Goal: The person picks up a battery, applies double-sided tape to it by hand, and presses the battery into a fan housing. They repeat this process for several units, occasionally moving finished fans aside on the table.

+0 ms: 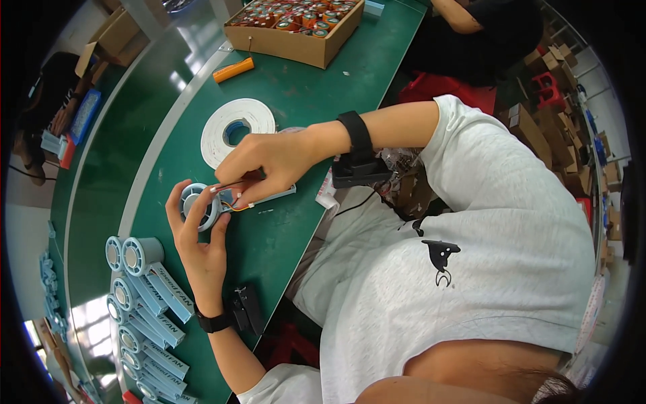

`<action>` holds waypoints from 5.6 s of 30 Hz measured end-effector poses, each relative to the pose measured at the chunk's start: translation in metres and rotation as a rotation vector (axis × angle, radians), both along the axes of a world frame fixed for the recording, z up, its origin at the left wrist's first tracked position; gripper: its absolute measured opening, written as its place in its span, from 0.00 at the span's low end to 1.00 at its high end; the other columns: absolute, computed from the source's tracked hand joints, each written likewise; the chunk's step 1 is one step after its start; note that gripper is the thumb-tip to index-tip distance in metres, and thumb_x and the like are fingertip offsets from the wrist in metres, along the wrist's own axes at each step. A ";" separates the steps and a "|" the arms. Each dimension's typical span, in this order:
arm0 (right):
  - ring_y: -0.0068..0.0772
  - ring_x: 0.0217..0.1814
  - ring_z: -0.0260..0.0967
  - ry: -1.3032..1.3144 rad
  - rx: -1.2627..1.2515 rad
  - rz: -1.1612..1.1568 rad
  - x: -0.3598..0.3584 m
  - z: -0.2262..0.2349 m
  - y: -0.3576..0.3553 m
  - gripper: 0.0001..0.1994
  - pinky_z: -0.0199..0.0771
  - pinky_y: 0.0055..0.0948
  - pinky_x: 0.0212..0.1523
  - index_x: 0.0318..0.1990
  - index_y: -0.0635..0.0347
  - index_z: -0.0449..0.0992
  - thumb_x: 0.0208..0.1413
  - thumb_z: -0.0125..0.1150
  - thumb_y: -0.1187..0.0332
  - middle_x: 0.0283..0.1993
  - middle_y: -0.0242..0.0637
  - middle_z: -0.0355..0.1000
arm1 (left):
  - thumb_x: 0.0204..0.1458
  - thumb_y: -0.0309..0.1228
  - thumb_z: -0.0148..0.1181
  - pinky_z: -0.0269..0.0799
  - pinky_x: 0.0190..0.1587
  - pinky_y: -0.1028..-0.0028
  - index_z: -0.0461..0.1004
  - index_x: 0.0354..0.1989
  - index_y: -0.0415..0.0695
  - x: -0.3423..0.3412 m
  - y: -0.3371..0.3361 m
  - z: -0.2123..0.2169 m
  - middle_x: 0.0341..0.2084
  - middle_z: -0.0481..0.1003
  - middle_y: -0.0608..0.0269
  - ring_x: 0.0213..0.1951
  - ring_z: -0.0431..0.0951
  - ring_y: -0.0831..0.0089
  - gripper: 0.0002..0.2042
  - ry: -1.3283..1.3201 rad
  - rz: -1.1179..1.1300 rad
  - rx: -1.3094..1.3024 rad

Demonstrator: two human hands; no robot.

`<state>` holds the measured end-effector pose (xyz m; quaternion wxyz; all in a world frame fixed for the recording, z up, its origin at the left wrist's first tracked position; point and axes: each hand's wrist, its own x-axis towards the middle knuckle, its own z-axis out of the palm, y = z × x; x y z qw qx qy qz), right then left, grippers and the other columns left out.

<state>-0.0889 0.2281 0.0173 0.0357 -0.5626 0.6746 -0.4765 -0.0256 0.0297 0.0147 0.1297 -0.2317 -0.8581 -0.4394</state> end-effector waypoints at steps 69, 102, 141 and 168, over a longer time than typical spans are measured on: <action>0.30 0.36 0.66 -0.415 -0.035 -0.129 0.028 0.013 0.040 0.15 0.67 0.25 0.34 0.46 0.68 0.69 0.49 0.51 0.75 0.40 0.42 0.69 | 0.39 0.19 0.61 0.62 0.51 0.69 0.56 0.55 0.37 0.010 0.031 0.068 0.52 0.61 0.54 0.51 0.65 0.63 0.31 0.233 0.062 -0.311; 0.24 0.13 0.59 -1.280 -0.482 0.833 0.017 0.031 0.030 0.39 0.60 0.18 0.18 0.64 0.63 0.34 0.55 0.22 0.39 0.25 0.48 0.70 | 0.40 0.15 0.58 0.70 0.32 0.77 0.75 0.29 0.35 -0.004 0.067 0.066 0.26 0.73 0.58 0.30 0.74 0.71 0.07 0.422 0.394 0.032; 0.42 0.29 0.70 0.880 0.212 -0.989 -0.113 0.057 0.181 0.26 0.67 0.37 0.29 0.43 0.64 0.66 0.45 0.58 0.50 0.28 0.44 0.69 | 0.56 0.31 0.43 0.63 0.26 0.75 0.59 0.34 0.41 0.015 0.032 0.017 0.21 0.62 0.60 0.22 0.66 0.69 0.07 -0.410 -0.132 0.785; 0.48 0.18 0.65 1.030 0.458 -0.590 -0.144 0.130 0.171 0.16 0.65 0.40 0.20 0.24 0.60 0.62 0.56 0.46 0.58 0.13 0.42 0.63 | 0.57 0.31 0.40 0.64 0.27 0.72 0.57 0.33 0.40 0.010 0.010 0.011 0.20 0.61 0.60 0.23 0.65 0.67 0.07 -0.538 -0.133 0.849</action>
